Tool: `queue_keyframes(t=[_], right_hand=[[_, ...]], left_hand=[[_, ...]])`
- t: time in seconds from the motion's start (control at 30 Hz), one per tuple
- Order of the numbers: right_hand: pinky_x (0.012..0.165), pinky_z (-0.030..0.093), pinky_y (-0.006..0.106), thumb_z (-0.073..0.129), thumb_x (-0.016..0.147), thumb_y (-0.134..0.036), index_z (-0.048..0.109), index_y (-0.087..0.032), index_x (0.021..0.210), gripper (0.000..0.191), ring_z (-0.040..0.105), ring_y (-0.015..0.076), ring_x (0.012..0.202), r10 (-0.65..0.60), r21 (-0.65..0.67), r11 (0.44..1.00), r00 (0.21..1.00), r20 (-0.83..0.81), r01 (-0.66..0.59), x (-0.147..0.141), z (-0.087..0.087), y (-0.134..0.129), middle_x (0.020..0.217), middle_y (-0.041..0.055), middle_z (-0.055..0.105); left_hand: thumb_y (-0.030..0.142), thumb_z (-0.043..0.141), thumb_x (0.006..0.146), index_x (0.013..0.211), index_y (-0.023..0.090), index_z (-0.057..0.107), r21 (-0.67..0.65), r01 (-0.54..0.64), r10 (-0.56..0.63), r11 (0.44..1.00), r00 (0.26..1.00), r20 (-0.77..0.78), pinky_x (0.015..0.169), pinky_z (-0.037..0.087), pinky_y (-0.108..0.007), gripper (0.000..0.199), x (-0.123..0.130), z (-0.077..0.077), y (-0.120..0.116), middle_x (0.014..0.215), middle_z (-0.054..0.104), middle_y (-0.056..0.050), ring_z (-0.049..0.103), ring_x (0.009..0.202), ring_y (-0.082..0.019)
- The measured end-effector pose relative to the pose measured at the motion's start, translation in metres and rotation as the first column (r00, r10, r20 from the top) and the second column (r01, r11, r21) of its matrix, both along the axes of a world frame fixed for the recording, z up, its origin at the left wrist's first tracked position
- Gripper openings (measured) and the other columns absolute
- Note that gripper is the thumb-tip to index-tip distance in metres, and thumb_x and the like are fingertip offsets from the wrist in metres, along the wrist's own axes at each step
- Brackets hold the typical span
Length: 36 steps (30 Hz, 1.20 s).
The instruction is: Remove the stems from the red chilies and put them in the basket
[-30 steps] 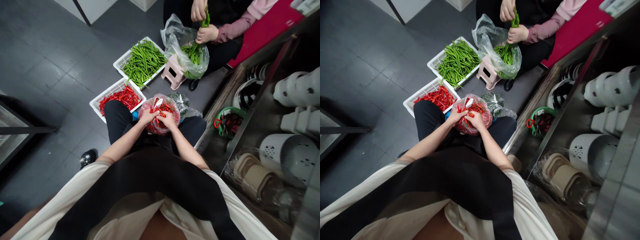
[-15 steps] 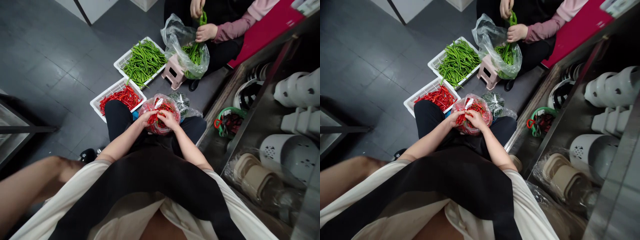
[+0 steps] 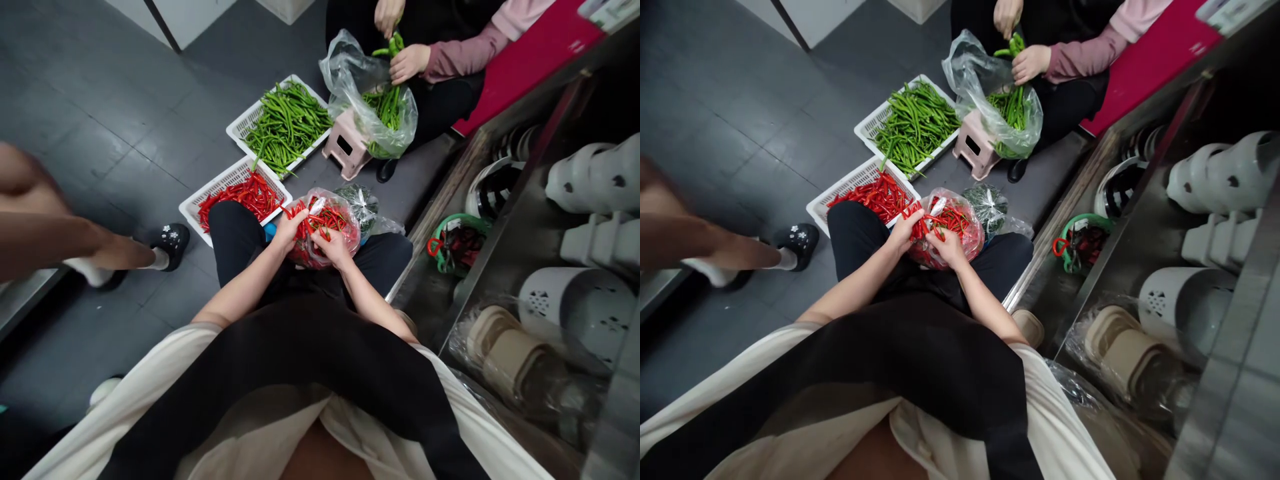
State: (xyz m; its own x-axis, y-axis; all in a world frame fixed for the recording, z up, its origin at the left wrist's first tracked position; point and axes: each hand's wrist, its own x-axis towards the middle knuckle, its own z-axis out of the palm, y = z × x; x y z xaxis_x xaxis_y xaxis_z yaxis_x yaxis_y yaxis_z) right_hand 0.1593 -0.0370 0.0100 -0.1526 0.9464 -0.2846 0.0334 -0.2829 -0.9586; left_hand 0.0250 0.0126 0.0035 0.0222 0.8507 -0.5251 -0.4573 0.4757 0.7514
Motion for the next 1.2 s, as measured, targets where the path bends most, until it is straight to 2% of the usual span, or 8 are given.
queue_keyframes(t=[0.13,0.23,0.37,0.47,0.57,0.67,0.9,1.2], right_hand=[[0.059,0.033,0.024,0.063,0.075,-0.062,0.05,-0.019,0.064,0.047,0.04,0.0095,0.058,0.116,0.16,0.979,0.991,0.069,-0.125,-0.003,0.007,0.005,0.06,-0.0034,0.048],[0.057,0.033,0.024,0.063,0.077,-0.06,0.051,-0.018,0.064,0.045,0.039,0.0089,0.056,0.202,0.087,0.976,0.979,0.006,-0.201,0.005,0.005,0.006,0.059,-0.0033,0.049],[0.048,0.025,0.021,0.061,0.079,-0.055,0.057,-0.018,0.072,0.038,0.032,0.0069,0.048,-0.047,-0.167,0.985,0.999,-0.024,0.043,0.026,-0.012,0.01,0.055,-0.0057,0.046],[0.043,0.02,0.021,0.057,0.081,-0.046,0.058,-0.018,0.074,0.028,0.027,0.006,0.042,-0.259,-0.413,0.89,0.96,-0.108,0.193,0.038,-0.025,0.018,0.055,-0.0064,0.047],[0.054,0.038,0.02,0.055,0.083,-0.038,0.057,-0.019,0.074,0.02,0.051,0.0085,0.056,-0.335,-0.534,0.834,0.898,-0.285,0.142,0.037,-0.028,0.025,0.073,-0.0014,0.065],[0.073,0.046,0.027,0.055,0.084,-0.035,0.063,-0.021,0.082,0.016,0.062,0.0129,0.084,-0.3,-0.53,0.847,0.866,-0.4,0.048,0.029,-0.022,0.027,0.095,-0.0004,0.072],[0.075,0.045,0.024,0.07,0.074,-0.035,0.072,-0.02,0.092,0.024,0.06,0.0133,0.086,-0.305,-0.39,0.903,0.91,-0.28,0.182,0.003,-0.01,0.027,0.094,-0.0001,0.071],[0.078,0.049,0.031,0.065,0.081,-0.047,0.069,-0.027,0.111,0.037,0.061,0.0184,0.099,-0.184,-0.36,0.931,0.935,-0.305,0.066,0.001,-0.014,0.018,0.115,0.0027,0.069]], left_hand=[[0.025,0.068,0.081,0.079,0.011,0.062,-0.261,0.262,-0.208,0.929,0.953,0.219,0.058,0.05,-0.023,0.016,-0.001,-0.001,-0.001,0.056,0.063,-0.001,0.06,0.051,-0.012],[0.025,0.06,0.086,0.073,0.012,0.059,-0.346,0.297,-0.197,0.89,0.935,0.296,0.049,0.046,-0.02,0.018,-0.01,-0.001,0.003,0.051,0.059,0.0,0.054,0.043,-0.01],[0.022,0.059,0.087,0.075,0.012,0.057,-0.315,0.143,-0.073,0.938,0.972,0.223,0.044,0.042,-0.016,0.016,-0.034,0.002,0.011,0.049,0.057,0.002,0.049,0.039,-0.006],[0.02,0.069,0.079,0.085,0.01,0.061,-0.255,0.162,-0.132,0.953,0.982,0.134,0.053,0.05,-0.02,0.014,-0.043,0.004,0.01,0.055,0.062,0.0,0.055,0.044,-0.008],[0.019,0.077,0.069,0.1,0.009,0.064,-0.166,0.216,-0.212,0.962,0.976,0.044,0.073,0.056,-0.03,0.035,-0.033,0.001,0.0,0.073,0.072,-0.005,0.066,0.061,-0.014],[0.024,0.083,0.062,0.102,0.01,0.067,-0.109,0.268,-0.276,0.957,0.958,-0.074,0.083,0.055,-0.037,0.045,-0.017,-0.007,-0.009,0.083,0.074,-0.007,0.07,0.074,-0.019],[0.033,0.087,0.059,0.104,0.011,0.069,-0.079,0.377,-0.379,0.923,0.925,-0.008,0.082,0.056,-0.039,0.053,-0.007,-0.021,-0.008,0.083,0.075,-0.009,0.071,0.075,-0.022],[0.024,0.084,0.062,0.101,0.01,0.069,-0.161,0.401,-0.394,0.902,0.916,0.077,0.073,0.058,-0.038,0.043,-0.012,-0.021,-0.004,0.074,0.073,-0.008,0.069,0.063,-0.02]])
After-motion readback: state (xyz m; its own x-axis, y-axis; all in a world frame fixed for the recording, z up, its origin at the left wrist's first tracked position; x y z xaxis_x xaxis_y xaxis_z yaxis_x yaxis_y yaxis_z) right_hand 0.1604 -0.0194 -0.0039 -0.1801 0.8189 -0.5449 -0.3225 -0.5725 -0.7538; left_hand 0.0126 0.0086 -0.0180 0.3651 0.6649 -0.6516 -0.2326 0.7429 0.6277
